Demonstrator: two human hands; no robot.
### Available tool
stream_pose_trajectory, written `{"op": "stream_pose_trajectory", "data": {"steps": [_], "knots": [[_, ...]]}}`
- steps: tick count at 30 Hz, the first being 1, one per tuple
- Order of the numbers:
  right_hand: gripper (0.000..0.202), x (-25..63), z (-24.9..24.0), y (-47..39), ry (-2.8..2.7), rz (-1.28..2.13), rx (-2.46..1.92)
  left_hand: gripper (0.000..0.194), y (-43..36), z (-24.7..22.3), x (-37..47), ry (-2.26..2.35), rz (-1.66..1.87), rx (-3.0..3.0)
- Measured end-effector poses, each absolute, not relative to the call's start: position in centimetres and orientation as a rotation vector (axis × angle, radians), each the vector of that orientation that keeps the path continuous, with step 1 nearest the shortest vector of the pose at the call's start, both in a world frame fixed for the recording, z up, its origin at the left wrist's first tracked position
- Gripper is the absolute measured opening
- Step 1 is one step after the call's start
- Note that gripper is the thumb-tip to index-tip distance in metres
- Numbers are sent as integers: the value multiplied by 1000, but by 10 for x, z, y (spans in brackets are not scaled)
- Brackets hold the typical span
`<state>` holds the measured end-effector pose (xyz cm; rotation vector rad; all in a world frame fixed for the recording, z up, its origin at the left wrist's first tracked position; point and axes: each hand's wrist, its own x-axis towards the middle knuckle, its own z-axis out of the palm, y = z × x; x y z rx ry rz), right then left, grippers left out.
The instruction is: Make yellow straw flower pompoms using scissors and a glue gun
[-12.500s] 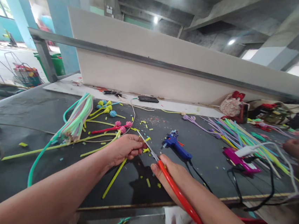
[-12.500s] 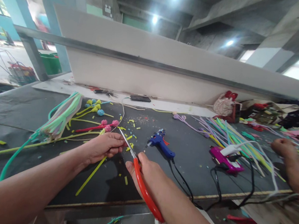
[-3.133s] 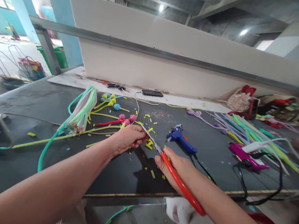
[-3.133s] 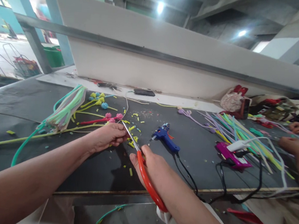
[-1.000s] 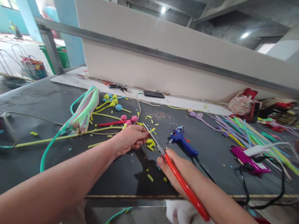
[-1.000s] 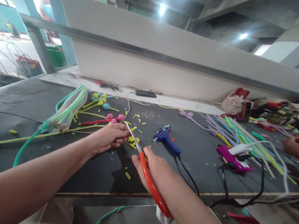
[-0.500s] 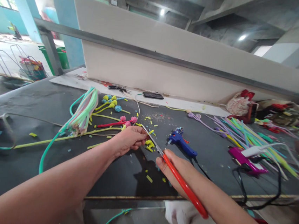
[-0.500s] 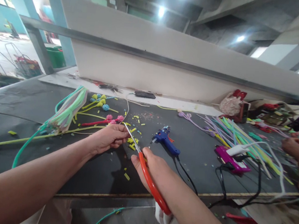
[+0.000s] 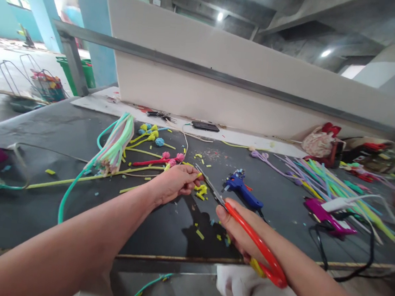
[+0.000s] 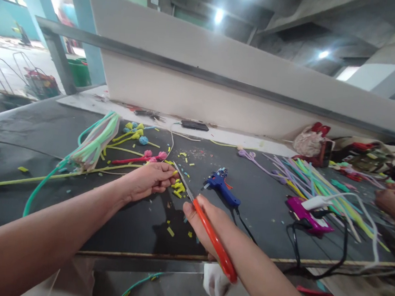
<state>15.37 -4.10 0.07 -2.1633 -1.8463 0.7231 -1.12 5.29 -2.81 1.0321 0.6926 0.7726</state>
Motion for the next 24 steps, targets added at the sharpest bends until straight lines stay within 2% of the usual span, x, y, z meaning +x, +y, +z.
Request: {"op": "stream_pose_trajectory", "data": {"steps": [7, 15, 21, 24], "knots": [[22, 149, 6, -46, -1973, 586, -2079, 15, 54, -29, -10, 726, 803, 1016], [30, 148, 10, -45, -1844, 709, -2199, 19, 58, -32, -13, 749, 687, 1065], [31, 148, 10, -46, -1743, 734, -2217, 12, 65, -28, -28, 800, 447, 1173], [28, 148, 10, -46, -1810, 666, -2185, 7, 69, -26, -32, 879, 443, 1201]]}}
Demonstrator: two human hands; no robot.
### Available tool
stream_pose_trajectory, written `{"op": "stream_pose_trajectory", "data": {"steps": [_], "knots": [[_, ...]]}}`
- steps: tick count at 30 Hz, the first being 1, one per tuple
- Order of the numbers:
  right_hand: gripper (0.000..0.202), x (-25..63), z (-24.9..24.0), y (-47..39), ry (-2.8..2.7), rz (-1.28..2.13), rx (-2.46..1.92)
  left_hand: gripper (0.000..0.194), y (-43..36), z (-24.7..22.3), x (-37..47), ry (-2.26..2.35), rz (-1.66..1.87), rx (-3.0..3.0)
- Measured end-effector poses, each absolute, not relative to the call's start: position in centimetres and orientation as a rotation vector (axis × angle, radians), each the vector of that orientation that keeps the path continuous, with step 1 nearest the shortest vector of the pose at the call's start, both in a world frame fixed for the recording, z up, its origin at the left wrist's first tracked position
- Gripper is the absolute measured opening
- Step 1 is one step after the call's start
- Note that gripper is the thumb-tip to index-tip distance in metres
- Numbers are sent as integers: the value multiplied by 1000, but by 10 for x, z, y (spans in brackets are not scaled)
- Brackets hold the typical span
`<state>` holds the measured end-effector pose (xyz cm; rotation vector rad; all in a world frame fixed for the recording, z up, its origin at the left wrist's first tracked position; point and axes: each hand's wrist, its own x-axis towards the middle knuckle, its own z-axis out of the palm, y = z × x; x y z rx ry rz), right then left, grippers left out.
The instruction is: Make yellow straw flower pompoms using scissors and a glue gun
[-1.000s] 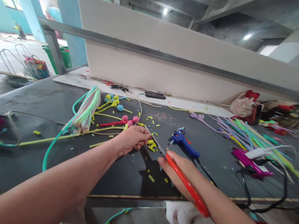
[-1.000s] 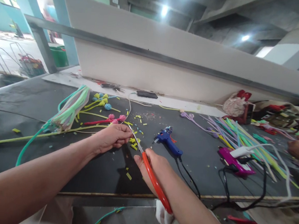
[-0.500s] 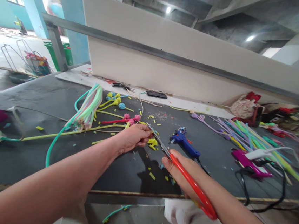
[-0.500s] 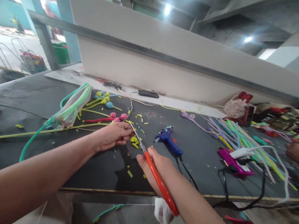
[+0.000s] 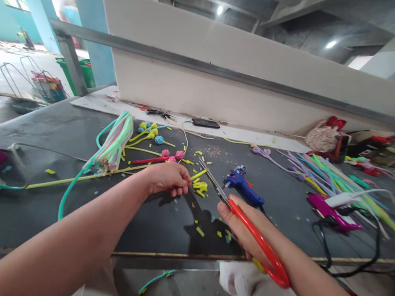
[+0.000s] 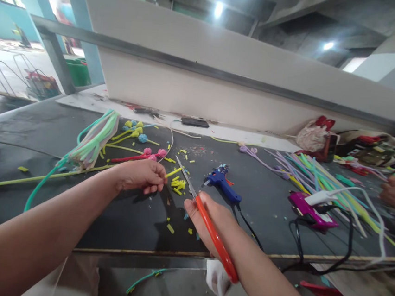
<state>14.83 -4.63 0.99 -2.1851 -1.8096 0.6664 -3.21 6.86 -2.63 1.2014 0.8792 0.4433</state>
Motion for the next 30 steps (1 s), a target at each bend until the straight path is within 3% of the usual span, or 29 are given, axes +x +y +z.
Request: {"op": "stream_pose_trajectory", "data": {"steps": [10, 20, 30], "knots": [[30, 155, 1, -43, -2031, 477, -2090, 22, 64, -25, -27, 795, 561, 1141], [27, 156, -5, -42, -2140, 469, -2114, 5, 64, -32, -23, 776, 655, 1151], [24, 154, -7, -42, -2188, 455, -2068, 7, 62, -32, -21, 770, 663, 1166]]}}
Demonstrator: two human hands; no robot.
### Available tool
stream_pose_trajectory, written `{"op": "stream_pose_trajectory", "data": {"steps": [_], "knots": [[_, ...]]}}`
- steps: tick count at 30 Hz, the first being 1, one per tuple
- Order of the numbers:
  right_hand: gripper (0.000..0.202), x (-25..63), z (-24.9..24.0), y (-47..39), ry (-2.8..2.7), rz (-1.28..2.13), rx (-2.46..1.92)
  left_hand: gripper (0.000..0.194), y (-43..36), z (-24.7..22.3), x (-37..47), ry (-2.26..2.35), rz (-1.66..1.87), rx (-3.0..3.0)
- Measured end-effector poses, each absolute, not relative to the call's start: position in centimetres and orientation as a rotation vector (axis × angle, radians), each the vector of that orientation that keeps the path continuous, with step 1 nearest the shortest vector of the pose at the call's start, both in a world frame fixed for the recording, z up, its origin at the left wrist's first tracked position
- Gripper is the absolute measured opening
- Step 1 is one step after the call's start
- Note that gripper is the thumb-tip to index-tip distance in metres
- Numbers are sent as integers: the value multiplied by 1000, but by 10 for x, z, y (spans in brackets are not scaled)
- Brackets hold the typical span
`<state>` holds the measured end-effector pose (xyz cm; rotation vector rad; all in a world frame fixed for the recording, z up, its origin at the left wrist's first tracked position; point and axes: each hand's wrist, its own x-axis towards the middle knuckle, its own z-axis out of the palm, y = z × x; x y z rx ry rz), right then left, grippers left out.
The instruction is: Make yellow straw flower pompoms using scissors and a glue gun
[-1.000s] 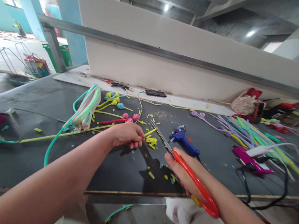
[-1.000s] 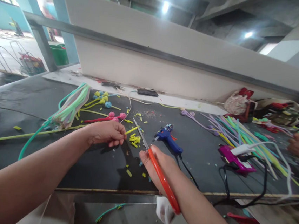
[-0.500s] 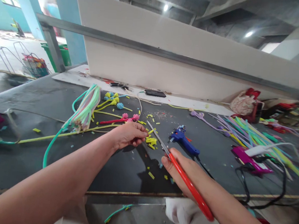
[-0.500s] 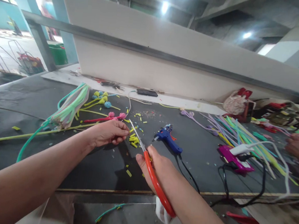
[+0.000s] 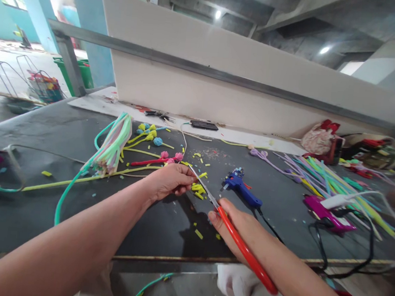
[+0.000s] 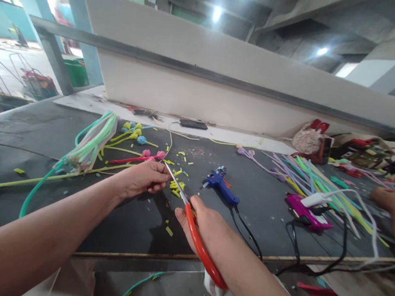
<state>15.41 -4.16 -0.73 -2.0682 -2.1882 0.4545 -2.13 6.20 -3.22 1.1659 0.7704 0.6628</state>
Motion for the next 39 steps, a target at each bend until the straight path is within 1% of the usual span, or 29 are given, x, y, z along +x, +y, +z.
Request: {"op": "stream_pose_trajectory", "data": {"steps": [3, 11, 14, 18, 23, 29, 35, 39], "knots": [[24, 154, -8, -41, -2177, 449, -2081, 11, 62, -33, -20, 770, 664, 1158], [27, 155, -10, -39, -2178, 389, -2077, 8, 63, -34, -21, 749, 646, 1127], [29, 154, -9, -39, -2158, 375, -2097, 10, 64, -32, -23, 741, 615, 1107], [28, 153, -8, -40, -2119, 419, -2101, 13, 67, -28, -27, 747, 591, 1059], [27, 151, -7, -41, -2094, 396, -2083, 16, 68, -25, -30, 775, 605, 1011], [23, 149, -5, -40, -2138, 440, -2114, 20, 66, -29, -28, 734, 566, 1073], [24, 150, -9, -41, -2148, 412, -2105, 19, 66, -39, -23, 778, 608, 1160], [24, 151, -9, -42, -2151, 412, -2105, 14, 65, -38, -21, 799, 613, 1158]]}}
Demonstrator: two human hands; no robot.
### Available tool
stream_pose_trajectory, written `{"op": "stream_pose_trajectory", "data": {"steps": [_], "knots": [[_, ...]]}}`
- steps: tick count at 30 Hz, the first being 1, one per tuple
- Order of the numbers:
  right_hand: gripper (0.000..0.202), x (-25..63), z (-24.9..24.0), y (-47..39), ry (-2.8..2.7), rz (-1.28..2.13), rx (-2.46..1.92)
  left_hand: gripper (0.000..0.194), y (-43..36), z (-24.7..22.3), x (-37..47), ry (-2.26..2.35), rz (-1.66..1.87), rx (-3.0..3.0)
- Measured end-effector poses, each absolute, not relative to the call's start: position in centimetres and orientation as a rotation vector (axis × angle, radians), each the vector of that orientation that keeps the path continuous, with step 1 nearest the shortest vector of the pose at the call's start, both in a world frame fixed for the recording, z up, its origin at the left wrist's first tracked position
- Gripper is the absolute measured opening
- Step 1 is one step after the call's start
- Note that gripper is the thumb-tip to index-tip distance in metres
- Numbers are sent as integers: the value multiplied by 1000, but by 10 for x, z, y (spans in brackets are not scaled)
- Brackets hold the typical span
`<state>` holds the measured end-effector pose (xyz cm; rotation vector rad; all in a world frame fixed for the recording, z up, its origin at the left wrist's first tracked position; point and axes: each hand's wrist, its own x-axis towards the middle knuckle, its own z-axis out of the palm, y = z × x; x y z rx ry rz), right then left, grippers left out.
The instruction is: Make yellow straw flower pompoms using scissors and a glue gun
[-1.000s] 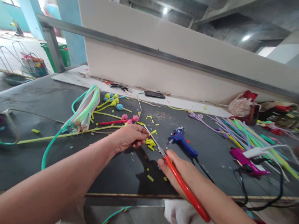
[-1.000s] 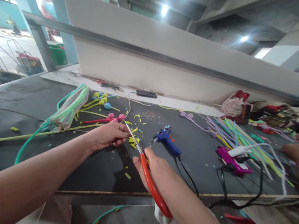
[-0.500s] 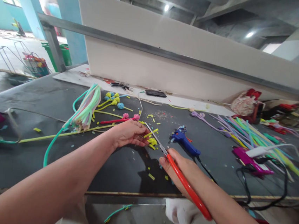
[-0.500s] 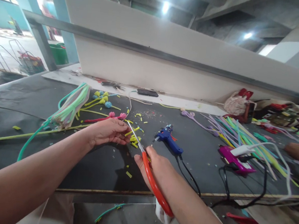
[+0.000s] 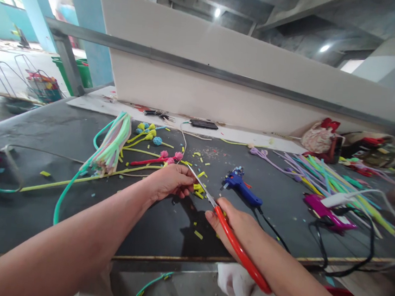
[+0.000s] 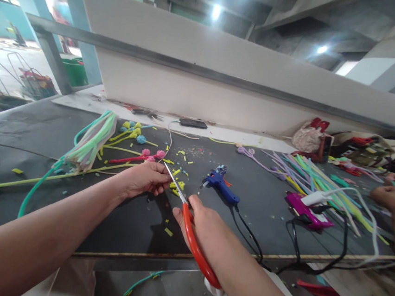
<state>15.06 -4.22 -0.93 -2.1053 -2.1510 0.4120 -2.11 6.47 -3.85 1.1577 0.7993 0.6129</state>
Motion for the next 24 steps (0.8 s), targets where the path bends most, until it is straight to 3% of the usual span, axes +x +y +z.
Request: {"op": "stream_pose_trajectory", "data": {"steps": [16, 24], "knots": [[31, 158, -14, -36, -2162, 390, -2062, 6, 64, -32, -23, 811, 585, 1174], [36, 159, -12, -36, -2144, 401, -2036, 20, 69, -29, -30, 826, 514, 1161]]}}
